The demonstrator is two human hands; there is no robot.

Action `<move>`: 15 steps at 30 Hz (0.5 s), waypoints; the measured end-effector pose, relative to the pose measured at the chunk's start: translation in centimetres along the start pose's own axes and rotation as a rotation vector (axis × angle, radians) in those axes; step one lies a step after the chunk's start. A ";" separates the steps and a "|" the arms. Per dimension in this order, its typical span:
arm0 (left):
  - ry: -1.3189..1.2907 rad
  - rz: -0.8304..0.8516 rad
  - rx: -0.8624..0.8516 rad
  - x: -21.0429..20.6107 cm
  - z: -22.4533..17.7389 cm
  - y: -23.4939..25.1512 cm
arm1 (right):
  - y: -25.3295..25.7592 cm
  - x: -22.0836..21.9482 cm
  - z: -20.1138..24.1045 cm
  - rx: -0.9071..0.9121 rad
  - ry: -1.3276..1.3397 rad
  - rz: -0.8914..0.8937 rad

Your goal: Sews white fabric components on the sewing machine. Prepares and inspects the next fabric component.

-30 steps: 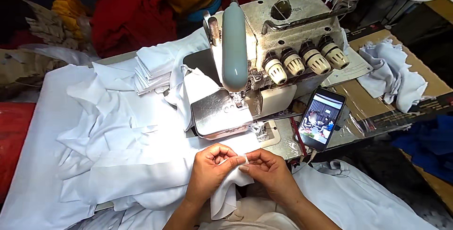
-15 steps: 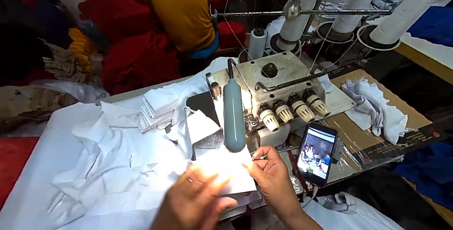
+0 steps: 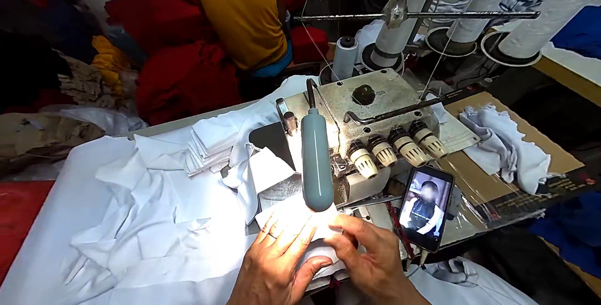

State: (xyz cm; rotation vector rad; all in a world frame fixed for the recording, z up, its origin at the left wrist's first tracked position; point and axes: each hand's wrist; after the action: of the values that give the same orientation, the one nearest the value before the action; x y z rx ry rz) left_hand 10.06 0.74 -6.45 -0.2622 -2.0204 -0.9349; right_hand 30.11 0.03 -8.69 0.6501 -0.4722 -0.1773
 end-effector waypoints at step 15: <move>-0.035 0.029 0.013 0.6 2.4 1.3 | -0.8 -1.5 -1.0 0.077 -0.230 0.002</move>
State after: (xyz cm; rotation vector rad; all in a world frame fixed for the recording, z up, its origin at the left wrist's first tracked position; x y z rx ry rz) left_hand 8.85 3.21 -6.18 -0.3017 -2.0492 -0.9050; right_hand 29.22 0.40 -10.46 0.7080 -0.7039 -0.2342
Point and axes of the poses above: each hand's wrist, its own y-axis towards the middle knuckle, its own x-axis out of the back of the hand, z = x × y, and after that the axes turned 7 degrees about -y, right-handed
